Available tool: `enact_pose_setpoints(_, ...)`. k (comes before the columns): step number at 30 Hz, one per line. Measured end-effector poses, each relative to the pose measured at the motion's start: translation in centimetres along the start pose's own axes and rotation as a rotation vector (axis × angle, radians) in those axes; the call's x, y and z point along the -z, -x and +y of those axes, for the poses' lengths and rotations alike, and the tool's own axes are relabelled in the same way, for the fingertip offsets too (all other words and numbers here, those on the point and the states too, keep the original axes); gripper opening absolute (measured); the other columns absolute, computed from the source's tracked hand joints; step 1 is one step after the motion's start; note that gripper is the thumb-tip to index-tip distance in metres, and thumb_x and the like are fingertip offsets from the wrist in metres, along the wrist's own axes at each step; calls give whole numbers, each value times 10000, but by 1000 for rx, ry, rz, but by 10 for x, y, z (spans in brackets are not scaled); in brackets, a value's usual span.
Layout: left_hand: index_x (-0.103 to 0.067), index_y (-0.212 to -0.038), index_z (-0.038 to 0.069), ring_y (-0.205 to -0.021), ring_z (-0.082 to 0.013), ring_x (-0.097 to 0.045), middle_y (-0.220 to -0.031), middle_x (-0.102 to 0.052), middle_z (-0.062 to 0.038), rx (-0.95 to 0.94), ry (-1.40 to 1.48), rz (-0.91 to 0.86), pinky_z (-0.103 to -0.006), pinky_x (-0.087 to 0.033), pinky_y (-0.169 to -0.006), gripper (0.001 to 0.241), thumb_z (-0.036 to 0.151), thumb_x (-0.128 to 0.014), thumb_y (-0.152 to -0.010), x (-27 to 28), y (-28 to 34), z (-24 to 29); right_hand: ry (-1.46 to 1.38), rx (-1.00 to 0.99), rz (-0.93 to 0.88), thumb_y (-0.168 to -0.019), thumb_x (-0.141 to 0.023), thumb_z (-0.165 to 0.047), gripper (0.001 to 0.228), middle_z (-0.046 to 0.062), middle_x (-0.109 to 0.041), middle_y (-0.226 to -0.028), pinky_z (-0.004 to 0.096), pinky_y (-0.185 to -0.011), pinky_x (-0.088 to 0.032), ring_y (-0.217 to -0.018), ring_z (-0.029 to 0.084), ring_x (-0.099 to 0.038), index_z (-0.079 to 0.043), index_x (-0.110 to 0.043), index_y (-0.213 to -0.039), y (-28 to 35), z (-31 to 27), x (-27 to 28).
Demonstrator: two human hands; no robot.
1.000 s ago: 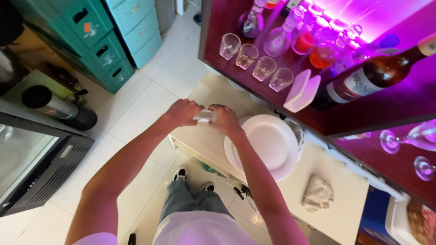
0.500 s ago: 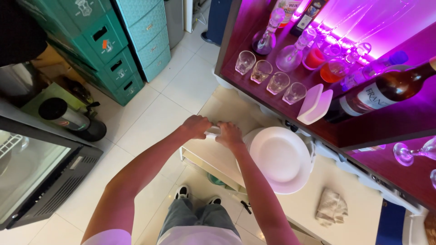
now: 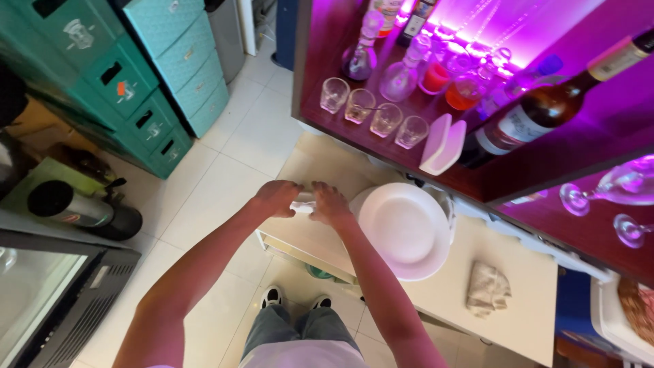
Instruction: The recorder organizes glasses, bottles, and napkins on a bar counter and shelves.
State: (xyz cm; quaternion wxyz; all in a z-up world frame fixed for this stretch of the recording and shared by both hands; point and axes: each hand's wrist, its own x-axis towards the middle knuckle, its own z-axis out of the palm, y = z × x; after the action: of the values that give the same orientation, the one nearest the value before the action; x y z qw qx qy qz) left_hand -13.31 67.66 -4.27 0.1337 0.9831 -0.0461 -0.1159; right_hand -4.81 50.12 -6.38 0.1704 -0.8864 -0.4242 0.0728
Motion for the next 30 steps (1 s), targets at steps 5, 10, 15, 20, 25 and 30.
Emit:
enact_pose_setpoints(5, -702, -1111, 46, -1009, -323, -687, -1013, -736, -134, -189, 81, 226, -451, -552, -887, 442, 238, -815, -729, 84, 28, 59, -232, 15, 116, -709, -864, -175, 652, 210, -691, -1206, 457, -886, -561, -1032, 387, -687, -12, -622, -1292, 72, -42, 164)
enact_pose_setpoints(10, -731, -1067, 57, -1016, -323, -686, -1015, -742, -136, -324, 244, 455, -447, -545, -901, 322, 230, -784, -801, 165, 33, 131, -359, -161, 425, -818, -837, -134, 406, 119, -777, -1080, 309, -747, -642, -892, 205, -779, -27, -697, -1183, 132, -17, 266)
enact_pose_setpoints(15, -702, -1203, 22, -910, -235, -739, -1156, -741, -109, -431, 668, 676, -344, -617, -783, 425, 176, -825, -827, 237, 1, 199, -365, -394, 846, -881, -834, -161, 504, 164, -751, -1081, 339, -816, -631, -944, 212, -774, 37, -633, -1299, 143, 15, 312)
enact_pose_setpoints(20, -642, -1297, 1, -1035, -230, -745, -1264, -692, -156, -528, 723, 763, -323, -634, -812, 578, 230, -867, -816, 261, -73, 229, -294, -329, 1009, -882, -854, -147, 619, 188, -714, -1105, 361, -848, -617, -971, 246, -733, 87, -550, -1367, 120, 57, 303)
enact_pose_setpoints(25, -567, -1383, -45, -1102, -278, -740, -1311, -681, -206, -573, 739, 718, -369, -605, -938, 842, 386, -925, -754, 269, -146, 243, -263, -466, 1085, -832, -876, -134, 673, 190, -721, -987, 383, -809, -579, -831, 282, -685, 69, -550, -1384, 97, 60, 309)
enact_pose_setpoints(30, -580, -1362, -60, -1175, -372, -693, -1265, -695, -245, -674, 628, 753, -444, -527, -1015, 913, 445, -953, -699, 279, -175, 261, -280, -339, 1193, -829, -879, -127, 720, 186, -746, -1071, 374, -841, -587, -938, 269, -757, 99, -481, -1385, 87, 72, 301)
